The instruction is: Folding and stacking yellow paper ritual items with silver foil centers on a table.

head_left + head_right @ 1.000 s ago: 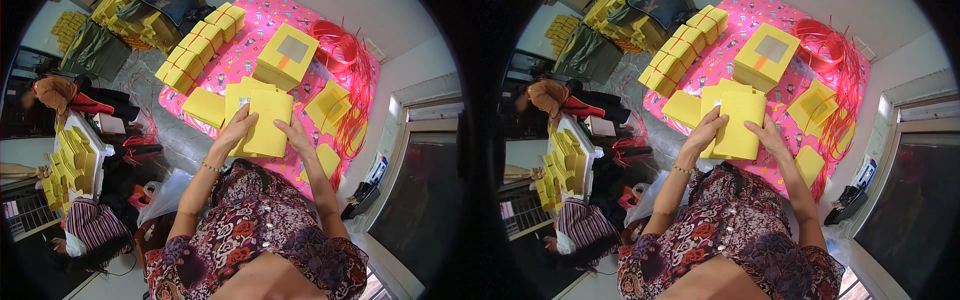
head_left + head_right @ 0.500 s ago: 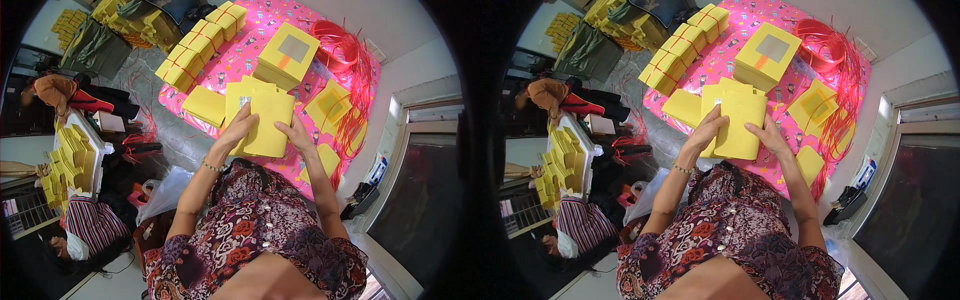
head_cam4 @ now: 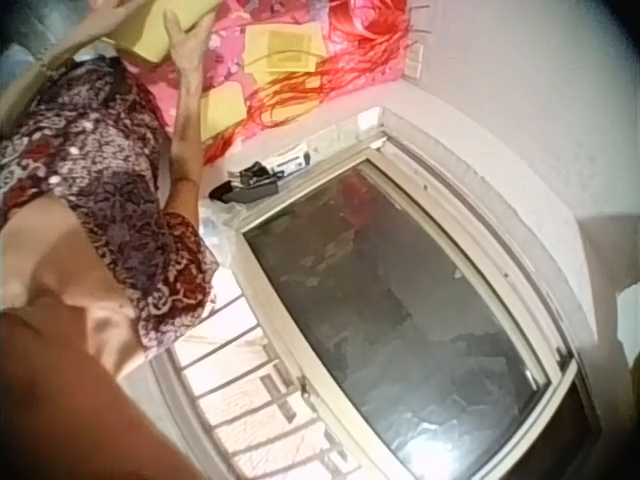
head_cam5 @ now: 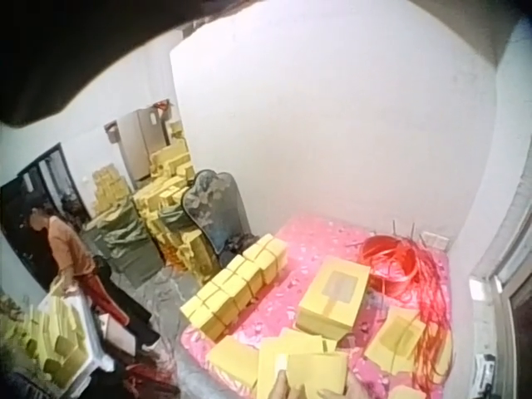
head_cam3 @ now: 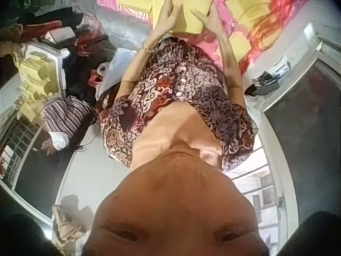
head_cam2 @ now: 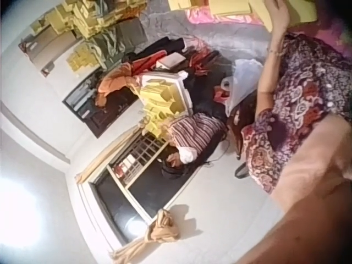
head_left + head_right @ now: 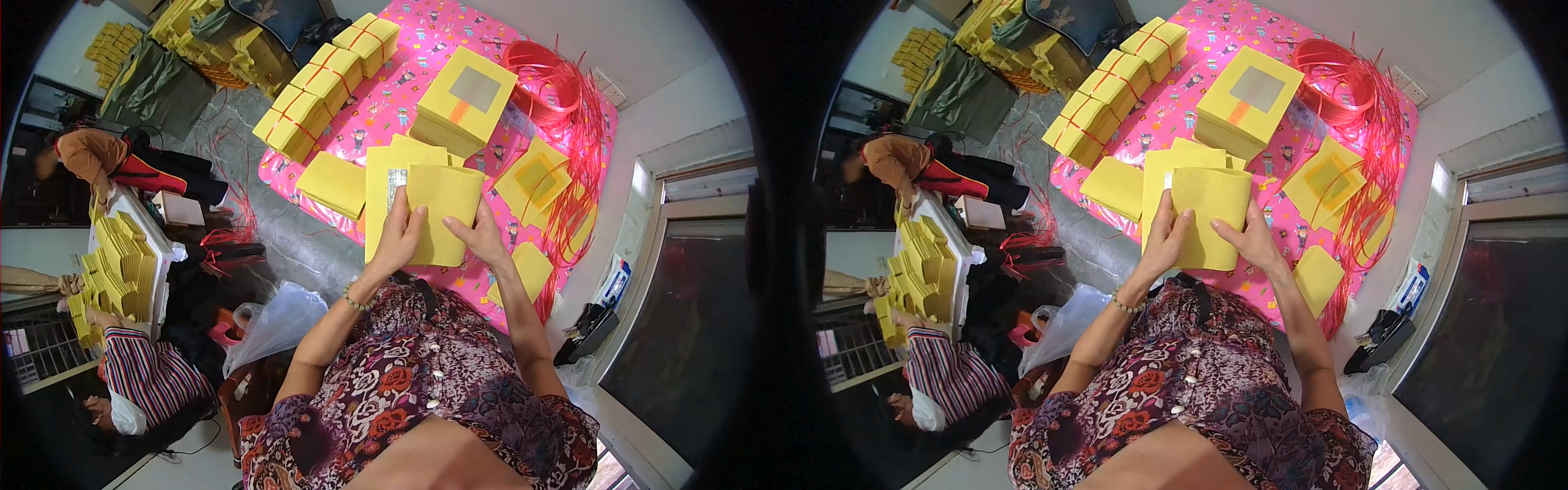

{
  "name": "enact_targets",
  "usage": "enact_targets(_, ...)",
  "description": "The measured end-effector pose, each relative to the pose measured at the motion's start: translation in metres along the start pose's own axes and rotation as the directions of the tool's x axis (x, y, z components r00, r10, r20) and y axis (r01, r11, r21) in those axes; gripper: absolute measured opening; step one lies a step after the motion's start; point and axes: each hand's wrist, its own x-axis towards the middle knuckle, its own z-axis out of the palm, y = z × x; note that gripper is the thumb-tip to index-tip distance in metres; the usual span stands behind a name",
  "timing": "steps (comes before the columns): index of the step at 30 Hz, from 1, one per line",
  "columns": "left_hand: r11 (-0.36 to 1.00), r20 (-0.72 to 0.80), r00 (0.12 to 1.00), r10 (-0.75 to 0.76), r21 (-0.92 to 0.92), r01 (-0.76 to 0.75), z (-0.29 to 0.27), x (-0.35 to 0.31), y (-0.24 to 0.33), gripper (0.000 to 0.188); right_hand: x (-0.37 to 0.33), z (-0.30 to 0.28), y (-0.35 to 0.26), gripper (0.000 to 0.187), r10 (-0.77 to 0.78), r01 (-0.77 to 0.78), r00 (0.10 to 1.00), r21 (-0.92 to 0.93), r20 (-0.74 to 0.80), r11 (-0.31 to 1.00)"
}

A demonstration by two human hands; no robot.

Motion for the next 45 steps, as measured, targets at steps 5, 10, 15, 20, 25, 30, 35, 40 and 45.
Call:
enact_targets(5, 0.99, -0.023, 0.994, 0.111, 0.091, -0.108, 0.006, -0.007, 0.005, 0.033, -0.004, 0.002, -0.01, 0.049, -0.017, 0.017, 1.0, 0.029, -0.001, 0.999)
enact_targets(10, 0.998, -0.004, 0.999, 0.04, 0.055, -0.039, 0.009, -0.011, 0.012, 0.033, -0.011, 0.007, -0.01, 0.039, -0.06, 0.065, 0.996, 0.076, -0.07, 0.995)
enact_targets(15, 0.997, -0.013, 0.999, 0.051, 0.054, -0.05, 0.011, -0.014, 0.009, 0.036, -0.015, 0.008, -0.011, 0.031, -0.02, 0.059, 0.983, 0.207, -0.183, 0.977)
enact_targets(20, 0.999, -0.025, 1.0, 0.015, -0.029, -0.016, 0.013, -0.018, 0.001, 0.038, -0.018, 0.014, -0.025, 0.027, -0.037, 0.052, 0.964, 0.05, -0.263, 0.997)
enact_targets(25, 1.0, 0.039, 0.999, -0.017, -0.008, 0.017, 0.017, -0.022, 0.007, 0.037, -0.016, 0.0, -0.023, 0.023, -0.109, 0.12, 0.929, 0.01, -0.354, 0.993)
enact_targets(30, 0.985, 0.073, 0.988, -0.134, -0.096, 0.141, 0.024, -0.023, 0.01, 0.04, -0.029, -0.004, -0.031, 0.023, -0.09, 0.108, 0.926, 0.028, -0.367, 0.994)
enact_targets(35, 0.952, 0.13, 0.962, -0.241, -0.163, 0.261, 0.028, -0.021, 0.003, 0.046, -0.067, -0.025, -0.012, 0.03, 0.161, -0.165, 0.974, -0.014, -0.162, 0.986)
enact_targets(40, 0.905, 0.249, 0.903, -0.35, -0.157, 0.394, 0.047, -0.025, -0.011, 0.049, -0.094, -0.024, -0.013, 0.033, 0.145, -0.159, 0.928, -0.01, -0.344, 0.987)
enact_targets(45, 0.906, 0.276, 0.888, -0.369, -0.107, 0.41, 0.06, -0.026, -0.019, 0.044, -0.13, -0.036, 0.019, 0.04, 0.301, -0.326, 0.898, -0.026, -0.322, 0.945)
